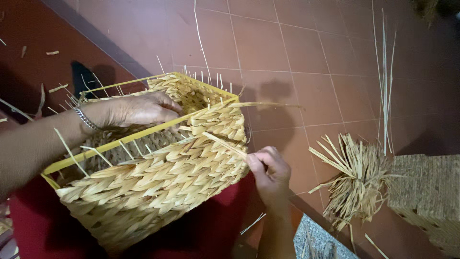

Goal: The person weaves a rectangular basket using dried palm leaves. They interlace the leaves through a yellow frame, trim excess with pliers, and continue weaving the sides.

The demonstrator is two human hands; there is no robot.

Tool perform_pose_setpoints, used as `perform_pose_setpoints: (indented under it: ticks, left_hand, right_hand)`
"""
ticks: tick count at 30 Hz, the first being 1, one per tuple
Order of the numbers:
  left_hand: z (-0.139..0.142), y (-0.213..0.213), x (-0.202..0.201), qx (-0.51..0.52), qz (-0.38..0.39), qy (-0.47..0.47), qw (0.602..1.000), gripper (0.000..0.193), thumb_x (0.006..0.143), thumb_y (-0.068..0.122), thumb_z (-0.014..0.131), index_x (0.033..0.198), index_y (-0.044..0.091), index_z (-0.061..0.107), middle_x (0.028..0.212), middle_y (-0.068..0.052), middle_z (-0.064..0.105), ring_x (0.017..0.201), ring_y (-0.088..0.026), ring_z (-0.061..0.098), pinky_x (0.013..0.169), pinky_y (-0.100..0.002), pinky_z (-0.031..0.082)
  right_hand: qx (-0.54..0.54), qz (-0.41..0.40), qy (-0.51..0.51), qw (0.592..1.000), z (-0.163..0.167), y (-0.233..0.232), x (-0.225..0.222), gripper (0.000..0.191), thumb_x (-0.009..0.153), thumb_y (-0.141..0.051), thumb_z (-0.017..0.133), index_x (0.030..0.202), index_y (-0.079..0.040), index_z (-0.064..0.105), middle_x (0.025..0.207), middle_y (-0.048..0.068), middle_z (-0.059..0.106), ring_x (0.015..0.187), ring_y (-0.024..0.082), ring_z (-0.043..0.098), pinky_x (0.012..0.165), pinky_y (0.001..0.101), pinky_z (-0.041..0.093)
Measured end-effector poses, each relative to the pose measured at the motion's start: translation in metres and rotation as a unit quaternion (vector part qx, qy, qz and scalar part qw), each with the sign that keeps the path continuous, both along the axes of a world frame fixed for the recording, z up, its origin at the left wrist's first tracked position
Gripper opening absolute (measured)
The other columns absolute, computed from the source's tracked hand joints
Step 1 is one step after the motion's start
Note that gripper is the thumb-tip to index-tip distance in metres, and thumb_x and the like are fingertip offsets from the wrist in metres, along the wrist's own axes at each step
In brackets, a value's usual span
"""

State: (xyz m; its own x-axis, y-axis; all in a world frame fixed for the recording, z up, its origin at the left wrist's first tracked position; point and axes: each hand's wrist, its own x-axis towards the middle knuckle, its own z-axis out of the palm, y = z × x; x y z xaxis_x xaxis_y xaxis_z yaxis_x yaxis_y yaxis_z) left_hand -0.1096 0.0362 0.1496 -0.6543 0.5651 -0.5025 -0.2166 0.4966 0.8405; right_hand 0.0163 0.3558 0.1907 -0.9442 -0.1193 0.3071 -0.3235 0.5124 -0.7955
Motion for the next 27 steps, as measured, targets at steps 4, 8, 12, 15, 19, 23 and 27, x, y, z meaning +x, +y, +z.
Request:
perform_pose_setpoints:
  ticks: [4, 8, 12, 15, 19, 23, 27]
  left_hand:
    - [-0.001, 0.000, 0.009, 0.119, 0.014, -0.064, 0.991, 0.030, 0.086, 0.018, 0.071, 0.113, 0.005, 0.076, 0.103, -0.015, 0.076, 0.084, -0.023, 0.067, 0.076, -0.037, 0.060]
    - [0.004, 0.003, 0.012, 0.088, 0.009, -0.049, 0.995, 0.028, 0.088, 0.025, 0.071, 0.105, 0.005, 0.079, 0.096, -0.012, 0.077, 0.082, -0.020, 0.073, 0.076, -0.033, 0.065]
    - [0.006, 0.007, 0.015, 0.141, -0.008, -0.053, 0.989, 0.029, 0.089, 0.025, 0.072, 0.107, 0.004, 0.080, 0.095, -0.010, 0.077, 0.083, -0.017, 0.071, 0.076, -0.033, 0.063]
    - [0.004, 0.008, 0.016, 0.155, -0.008, -0.066, 0.986, 0.031, 0.083, 0.023, 0.074, 0.109, 0.006, 0.078, 0.098, -0.006, 0.079, 0.087, -0.014, 0.073, 0.078, -0.032, 0.063]
    - [0.002, 0.009, 0.015, 0.129, -0.010, -0.057, 0.990, 0.034, 0.085, 0.028, 0.075, 0.111, 0.007, 0.080, 0.097, -0.007, 0.080, 0.083, -0.015, 0.071, 0.077, -0.031, 0.061]
    - [0.001, 0.013, 0.013, 0.169, -0.019, -0.095, 0.981, 0.033, 0.080, 0.026, 0.079, 0.106, 0.006, 0.079, 0.094, -0.007, 0.080, 0.086, -0.015, 0.074, 0.078, -0.032, 0.064]
    - [0.002, 0.016, 0.013, 0.161, -0.023, -0.096, 0.982, 0.028, 0.080, 0.023, 0.083, 0.100, 0.003, 0.078, 0.089, -0.008, 0.077, 0.083, -0.016, 0.071, 0.076, -0.032, 0.061]
  right_hand:
    - [-0.130, 0.025, -0.106, 0.985, -0.007, 0.021, 0.004, 0.014, 0.095, 0.000, 0.064, 0.084, 0.004, 0.071, 0.076, 0.000, 0.053, 0.071, 0.006, 0.044, 0.064, 0.0240, 0.033]
    - [-0.104, 0.030, -0.129, 0.986, -0.003, 0.036, 0.012, 0.011, 0.092, 0.003, 0.066, 0.085, 0.004, 0.074, 0.071, -0.001, 0.056, 0.066, 0.006, 0.047, 0.059, 0.0243, 0.035]
    - [-0.074, 0.084, -0.136, 0.984, 0.009, 0.045, 0.023, 0.007, 0.085, 0.005, 0.073, 0.091, 0.004, 0.077, 0.070, 0.000, 0.058, 0.062, 0.007, 0.049, 0.054, 0.0235, 0.035]
    - [-0.110, 0.050, -0.198, 0.973, 0.014, 0.045, 0.032, 0.021, 0.079, 0.008, 0.076, 0.099, 0.004, 0.077, 0.070, 0.003, 0.061, 0.061, 0.008, 0.051, 0.054, 0.0231, 0.037]
    - [-0.165, 0.262, -0.132, 0.941, 0.020, 0.042, 0.031, 0.021, 0.091, 0.009, 0.071, 0.110, 0.004, 0.076, 0.080, 0.012, 0.076, 0.064, 0.014, 0.066, 0.060, 0.0262, 0.048]
    - [-0.181, 0.276, -0.073, 0.941, 0.029, 0.035, 0.029, 0.025, 0.091, 0.005, 0.070, 0.115, 0.003, 0.072, 0.094, 0.016, 0.075, 0.086, 0.026, 0.070, 0.080, 0.0365, 0.055]
    - [-0.198, 0.207, 0.020, 0.958, 0.024, 0.015, 0.019, 0.016, 0.090, 0.004, 0.069, 0.105, 0.001, 0.072, 0.099, 0.013, 0.070, 0.090, 0.023, 0.062, 0.082, 0.0336, 0.050]
